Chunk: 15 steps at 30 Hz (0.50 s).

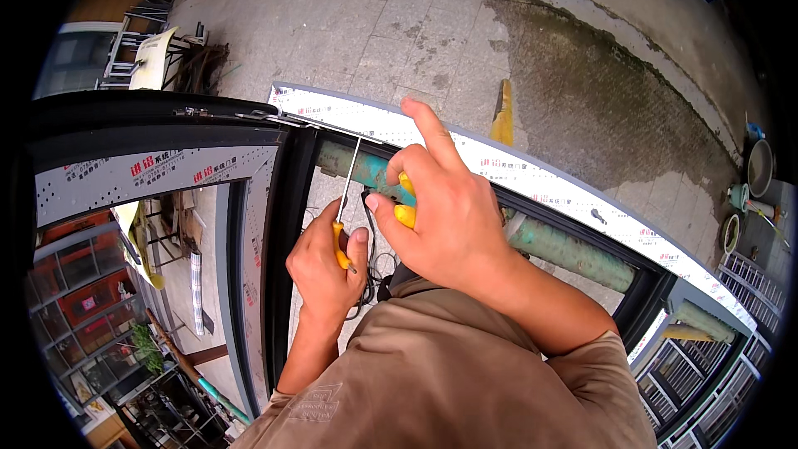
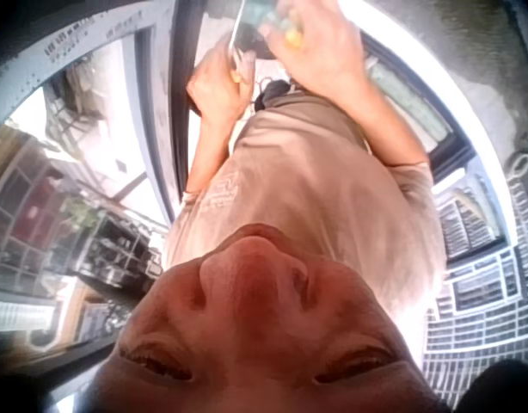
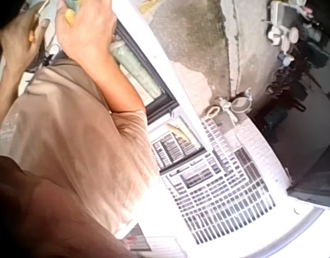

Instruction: The person installs a black sealant strip into a white window frame using a screwdriver and pliers to press and cut the strip into place.

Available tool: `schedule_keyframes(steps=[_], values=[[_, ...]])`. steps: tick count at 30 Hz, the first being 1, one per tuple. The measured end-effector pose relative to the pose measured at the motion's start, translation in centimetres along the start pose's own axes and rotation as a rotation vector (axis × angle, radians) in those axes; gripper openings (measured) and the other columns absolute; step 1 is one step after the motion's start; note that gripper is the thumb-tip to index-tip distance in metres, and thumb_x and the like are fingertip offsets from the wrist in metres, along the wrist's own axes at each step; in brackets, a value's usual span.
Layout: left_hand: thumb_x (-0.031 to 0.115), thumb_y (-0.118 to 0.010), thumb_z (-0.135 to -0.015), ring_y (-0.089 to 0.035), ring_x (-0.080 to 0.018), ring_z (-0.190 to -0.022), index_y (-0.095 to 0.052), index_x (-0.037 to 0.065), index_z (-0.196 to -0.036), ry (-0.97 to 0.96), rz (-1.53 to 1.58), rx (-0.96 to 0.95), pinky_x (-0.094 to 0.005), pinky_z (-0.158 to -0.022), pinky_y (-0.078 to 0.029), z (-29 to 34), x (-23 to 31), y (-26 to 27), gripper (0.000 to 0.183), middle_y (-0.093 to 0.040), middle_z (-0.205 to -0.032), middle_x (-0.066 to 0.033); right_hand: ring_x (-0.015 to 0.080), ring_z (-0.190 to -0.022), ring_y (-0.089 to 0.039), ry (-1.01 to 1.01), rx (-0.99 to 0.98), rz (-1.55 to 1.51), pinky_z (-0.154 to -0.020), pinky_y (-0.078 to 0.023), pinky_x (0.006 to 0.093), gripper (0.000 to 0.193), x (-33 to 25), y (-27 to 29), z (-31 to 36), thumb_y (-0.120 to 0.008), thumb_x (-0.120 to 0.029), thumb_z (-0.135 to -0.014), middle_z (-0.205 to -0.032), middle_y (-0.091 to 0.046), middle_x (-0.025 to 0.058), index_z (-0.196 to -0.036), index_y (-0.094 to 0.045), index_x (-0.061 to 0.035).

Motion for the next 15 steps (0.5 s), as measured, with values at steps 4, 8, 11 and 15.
schedule_keyframes(steps=[4, 8, 11, 15], values=[[0.025, -0.078, -0.104, -0.072, -0.0369, -0.062, -0.074, 0.002, -0.109, 0.005, -0.025, 0.017, -0.0462, -0.058, -0.056, -0.8, 0.5, 0.0, 0.024, -0.071, -0.073, -0.014, 0.0373, -0.069, -0.074, -0.018, -0.042, -0.004, -0.064, -0.058, 0.047, 0.027, 0.2, 0.0, 0.0, -0.088, -0.018, -0.092, -0.172, -0.048, 0.0342, -0.101, -0.066, -0.0052], [0.02, -0.07, -0.109, -0.07, -0.0381, -0.058, -0.07, 0.003, -0.097, 0.064, 0.112, -0.014, -0.0458, -0.055, -0.053, -1.0, -0.4, -0.4, 0.02, -0.068, -0.068, -0.015, 0.0365, -0.07, -0.074, -0.026, -0.045, -0.034, -0.064, -0.058, 0.0464, 0.027, 0.3, 0.0, 0.0, -0.088, -0.018, -0.092, -0.171, -0.048, 0.0335, -0.1, -0.065, -0.0061], [0.021, -0.057, -0.118, -0.06, -0.0223, -0.052, -0.069, 0.001, -0.092, 0.163, 0.452, -0.003, -0.0387, -0.053, -0.042, -0.7, -1.4, -0.5, 0.035, -0.058, -0.062, -0.0082, 0.0363, -0.07, -0.074, -0.025, -0.047, -0.046, -0.064, -0.059, 0.0462, 0.028, 0.3, 0.0, 0.0, -0.088, -0.018, -0.092, -0.171, -0.048, 0.0332, -0.1, -0.064, -0.0064], [0.032, -0.048, -0.123, -0.039, -0.0068, -0.054, -0.07, 0.001, -0.09, 0.382, 0.779, -0.079, -0.0311, -0.053, -0.028, -0.1, -2.6, -2.0, 0.05, -0.046, -0.061, 0.0032, 0.0364, -0.071, -0.075, -0.031, -0.064, -0.052, -0.064, -0.059, 0.0461, 0.028, 0.4, 0.0, -0.1, -0.088, -0.018, -0.092, -0.171, -0.047, 0.0325, -0.1, -0.064, -0.0069]])
Point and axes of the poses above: each hand's wrist, its own z-axis away from the middle knuckle, its own y-axis out of the back of the hand, x = y × z, the point moved 8 cm from there along -z, towards the middle knuckle
